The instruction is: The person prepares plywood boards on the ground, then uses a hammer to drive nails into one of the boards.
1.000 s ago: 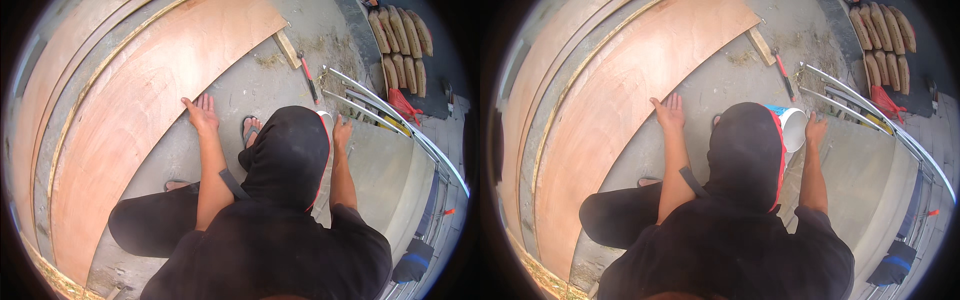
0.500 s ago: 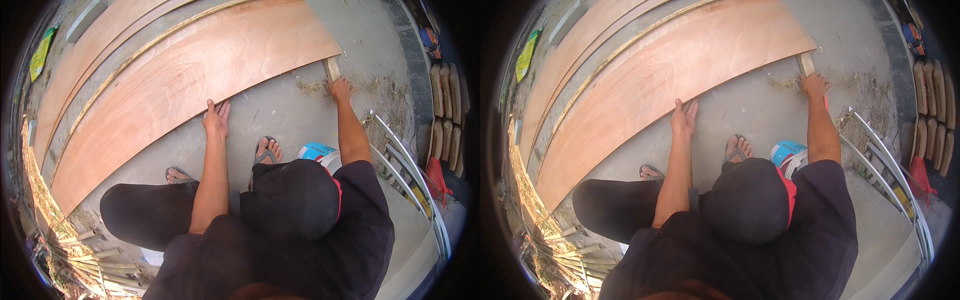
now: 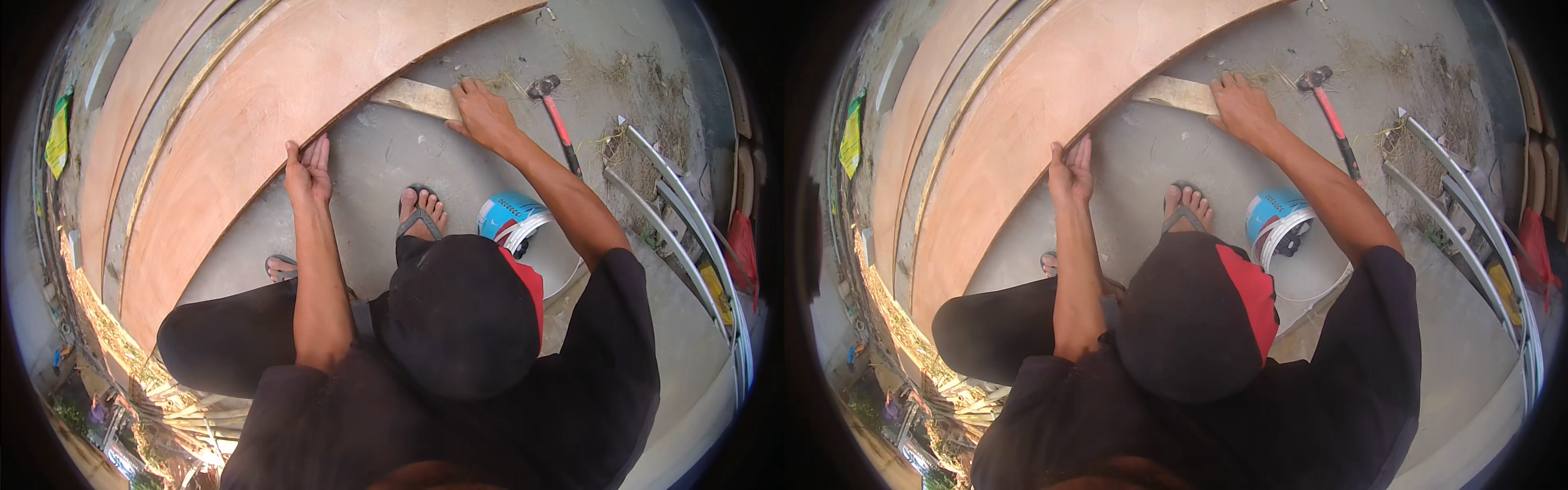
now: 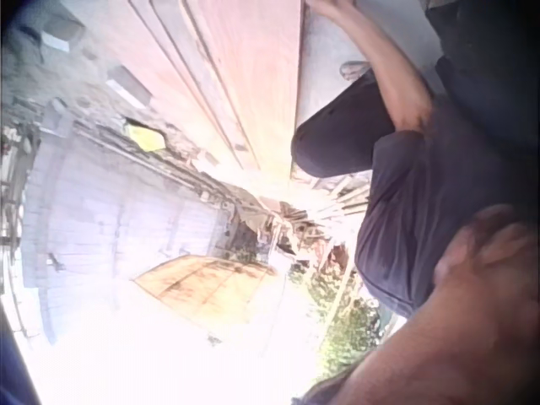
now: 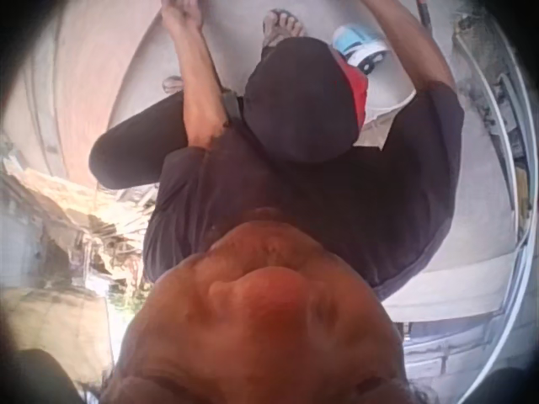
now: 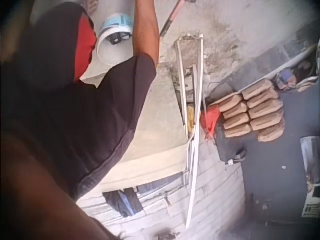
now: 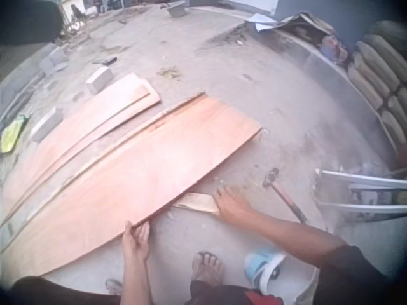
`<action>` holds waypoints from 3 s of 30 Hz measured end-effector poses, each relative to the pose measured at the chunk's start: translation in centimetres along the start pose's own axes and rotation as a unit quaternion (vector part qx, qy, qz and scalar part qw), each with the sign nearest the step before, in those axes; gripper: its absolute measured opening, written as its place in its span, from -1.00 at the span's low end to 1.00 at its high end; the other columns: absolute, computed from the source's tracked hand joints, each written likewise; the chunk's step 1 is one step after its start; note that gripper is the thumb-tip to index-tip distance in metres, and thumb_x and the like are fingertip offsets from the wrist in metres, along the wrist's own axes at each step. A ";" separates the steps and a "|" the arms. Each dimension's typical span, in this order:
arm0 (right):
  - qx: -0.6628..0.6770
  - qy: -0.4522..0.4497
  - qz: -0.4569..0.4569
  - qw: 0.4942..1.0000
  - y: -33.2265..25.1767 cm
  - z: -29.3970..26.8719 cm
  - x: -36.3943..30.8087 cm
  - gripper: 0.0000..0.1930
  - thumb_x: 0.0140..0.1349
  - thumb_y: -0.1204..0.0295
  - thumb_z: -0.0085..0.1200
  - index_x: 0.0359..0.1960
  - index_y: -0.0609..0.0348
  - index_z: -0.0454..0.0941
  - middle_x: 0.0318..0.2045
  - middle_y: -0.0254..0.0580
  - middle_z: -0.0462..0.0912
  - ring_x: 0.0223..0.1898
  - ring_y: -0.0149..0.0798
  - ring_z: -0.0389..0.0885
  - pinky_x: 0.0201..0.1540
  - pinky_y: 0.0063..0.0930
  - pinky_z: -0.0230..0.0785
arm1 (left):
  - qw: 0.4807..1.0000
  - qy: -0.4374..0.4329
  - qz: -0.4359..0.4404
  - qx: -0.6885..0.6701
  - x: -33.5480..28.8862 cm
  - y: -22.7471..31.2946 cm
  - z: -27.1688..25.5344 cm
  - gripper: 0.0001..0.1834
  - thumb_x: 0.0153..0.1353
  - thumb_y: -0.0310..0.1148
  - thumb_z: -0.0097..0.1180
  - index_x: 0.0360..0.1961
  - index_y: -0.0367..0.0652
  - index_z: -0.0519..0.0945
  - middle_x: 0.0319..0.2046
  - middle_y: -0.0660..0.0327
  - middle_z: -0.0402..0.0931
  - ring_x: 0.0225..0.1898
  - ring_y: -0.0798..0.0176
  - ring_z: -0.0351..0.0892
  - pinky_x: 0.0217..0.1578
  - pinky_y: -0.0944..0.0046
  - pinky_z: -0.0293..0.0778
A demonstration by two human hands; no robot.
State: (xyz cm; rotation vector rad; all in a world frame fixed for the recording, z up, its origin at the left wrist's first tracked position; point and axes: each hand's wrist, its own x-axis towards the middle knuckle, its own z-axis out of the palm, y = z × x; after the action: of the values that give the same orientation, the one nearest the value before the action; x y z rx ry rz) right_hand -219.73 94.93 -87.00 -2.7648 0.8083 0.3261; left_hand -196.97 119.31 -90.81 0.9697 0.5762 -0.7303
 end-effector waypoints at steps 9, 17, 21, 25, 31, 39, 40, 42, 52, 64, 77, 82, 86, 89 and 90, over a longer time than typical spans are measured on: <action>-0.013 -0.065 -0.205 0.977 -2.0 3.4 -2.1 -0.78 0.21 0.45 0.11 -0.11 0.18 0.58 -0.17 -0.11 0.60 -0.05 -0.04 0.67 -0.15 -0.16 0.60 | 0.998 0.008 -0.061 -0.017 1.7 -0.9 -2.4 -0.29 0.56 -0.02 -0.09 0.46 -0.33 0.08 0.43 -0.33 0.15 0.42 -0.29 0.29 0.37 -0.18 0.41; -0.026 -0.056 -0.206 0.977 -2.0 4.8 -3.3 -0.83 0.23 0.49 0.03 -0.16 0.14 0.57 -0.19 -0.13 0.59 -0.09 -0.06 0.69 -0.19 -0.14 0.59 | 0.992 0.105 -0.004 -0.073 3.0 1.4 -3.0 -0.19 0.53 0.10 -0.09 0.52 -0.24 0.02 0.51 -0.07 0.04 0.47 -0.28 0.17 0.41 -0.32 0.29; -0.027 -0.062 -0.205 0.976 -2.4 5.2 -2.9 -0.81 0.22 0.50 0.02 -0.13 0.13 0.57 -0.15 -0.11 0.58 -0.05 -0.05 0.67 -0.15 -0.13 0.59 | 0.993 0.072 0.005 -0.093 3.5 1.6 -3.6 -0.28 0.58 0.03 -0.18 0.53 -0.20 0.01 0.52 -0.17 -0.02 0.50 -0.30 0.10 0.45 -0.32 0.23; -0.039 -0.072 -0.204 0.976 -2.4 5.3 -3.0 -0.79 0.22 0.51 0.02 -0.12 0.14 0.58 -0.09 -0.08 0.56 0.02 -0.03 0.64 -0.12 -0.12 0.58 | 0.993 0.062 0.014 -0.102 3.4 0.9 -3.6 -0.33 0.59 -0.03 -0.18 0.51 -0.23 0.04 0.50 -0.14 0.01 0.48 -0.33 0.14 0.42 -0.37 0.28; 0.187 0.058 0.001 0.981 -4.2 2.5 -1.9 -0.81 0.34 0.52 0.01 -0.07 0.27 0.58 -0.28 -0.02 0.67 -0.23 -0.09 0.71 -0.19 -0.27 0.60 | 0.990 0.068 0.007 -0.125 3.0 1.2 -3.5 -0.27 0.55 0.05 -0.11 0.53 -0.13 0.04 0.51 -0.07 -0.01 0.50 -0.29 0.09 0.43 -0.34 0.24; 0.658 0.168 0.365 0.637 1.9 2.9 6.1 -0.62 0.46 0.37 0.04 0.17 0.40 0.47 -0.09 0.03 0.64 -0.11 -0.12 0.69 -0.17 -0.28 0.71 | 0.980 0.072 -0.042 -0.183 4.1 2.2 -2.7 -0.02 0.37 0.41 -0.08 0.60 0.09 -0.01 0.58 0.10 -0.05 0.57 -0.15 -0.07 0.51 -0.29 0.01; 0.688 0.204 0.389 0.577 2.2 3.0 7.5 -0.54 0.46 0.32 0.07 0.22 0.46 0.41 0.03 0.13 0.58 -0.04 0.01 0.67 -0.07 -0.16 0.71 | 0.978 0.083 -0.032 -0.188 4.1 2.4 -2.8 -0.02 0.37 0.41 -0.08 0.60 0.09 -0.01 0.58 0.10 -0.05 0.57 -0.15 -0.07 0.51 -0.29 0.01; 0.715 0.233 0.410 0.515 3.0 2.5 9.9 -0.46 0.46 0.28 0.10 0.28 0.51 0.34 0.14 0.22 0.53 0.04 0.14 0.65 0.03 -0.05 0.70 | 0.978 0.095 -0.052 -0.176 3.7 2.3 -1.8 0.05 0.31 0.50 -0.11 0.61 0.09 -0.02 0.60 0.15 -0.08 0.58 -0.12 -0.14 0.53 -0.25 -0.10; 0.498 0.241 0.387 0.738 6.1 1.4 7.0 -0.56 0.39 0.21 0.20 0.02 0.46 0.62 -0.15 0.10 0.72 -0.10 -0.02 0.74 -0.15 -0.16 0.68 | 0.979 0.126 -0.054 -0.150 5.0 2.3 -2.5 -0.09 0.44 0.37 -0.18 0.60 0.06 0.00 0.60 0.13 -0.09 0.58 -0.16 -0.09 0.52 -0.30 -0.10; -0.040 0.064 0.273 0.959 18.4 2.6 -14.2 -0.44 0.24 0.02 0.29 0.03 0.30 0.61 -0.12 0.12 0.68 -0.04 0.15 0.65 0.02 -0.04 0.47 | 0.980 0.112 0.021 -0.165 6.3 1.2 -3.7 -0.24 0.47 0.30 -0.18 0.50 0.08 0.25 0.47 0.21 0.27 0.44 -0.06 0.27 0.48 -0.24 0.13; -0.058 0.080 0.141 0.985 10.9 -3.7 -13.6 -0.64 0.29 0.08 0.26 -0.27 0.16 0.57 -0.30 -0.07 0.57 -0.35 0.11 0.65 -0.29 -0.02 0.50 | 0.973 0.084 0.036 -0.212 5.0 0.8 -3.9 -0.23 0.44 0.10 0.10 0.49 -0.08 0.20 0.46 0.06 0.23 0.47 -0.12 0.19 0.51 -0.26 0.07; -0.049 -0.042 -0.178 0.982 0.5 -4.7 -7.2 -0.57 0.19 0.00 0.33 -0.30 0.12 0.54 -0.35 -0.17 0.52 -0.40 -0.03 0.65 -0.39 -0.16 0.52 | 0.967 0.107 0.046 -0.226 4.0 1.8 -4.4 -0.23 0.45 0.08 0.10 0.50 -0.09 0.19 0.44 0.09 0.26 0.45 -0.10 0.24 0.51 -0.24 0.10; -0.050 -0.028 -0.326 0.944 -3.3 -2.3 0.0 -0.59 0.29 0.00 0.23 -0.32 0.13 0.54 -0.35 -0.15 0.52 -0.39 -0.01 0.67 -0.36 -0.17 0.57 | 0.972 0.103 0.044 -0.208 4.2 0.7 -3.0 -0.27 0.47 0.03 0.09 0.49 -0.12 0.21 0.41 0.07 0.30 0.42 -0.09 0.29 0.48 -0.23 0.15; -0.077 0.002 -0.294 0.953 -5.9 -1.3 4.0 -0.59 0.34 -0.01 0.17 -0.32 0.13 0.56 -0.33 -0.14 0.54 -0.33 -0.04 0.68 -0.35 -0.20 0.58 | 0.967 0.109 0.038 -0.226 4.0 1.2 -2.9 -0.27 0.48 0.00 0.10 0.46 -0.24 0.23 0.39 0.06 0.33 0.41 -0.10 0.31 0.48 -0.24 0.16; -0.085 0.006 -0.226 0.970 -6.3 -1.3 4.5 -0.59 0.37 -0.01 0.14 -0.32 0.13 0.57 -0.32 -0.14 0.55 -0.30 -0.06 0.69 -0.34 -0.21 0.59 | 0.967 0.110 0.041 -0.227 3.7 1.2 -2.8 -0.27 0.48 0.00 0.10 0.46 -0.24 0.23 0.39 0.06 0.33 0.41 -0.10 0.31 0.48 -0.24 0.16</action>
State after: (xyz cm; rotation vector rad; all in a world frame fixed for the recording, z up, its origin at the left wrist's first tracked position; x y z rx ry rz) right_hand -212.34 97.44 -85.97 -3.0027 0.1398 0.2980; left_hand -194.09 121.15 -94.13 0.6430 0.8510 -0.3910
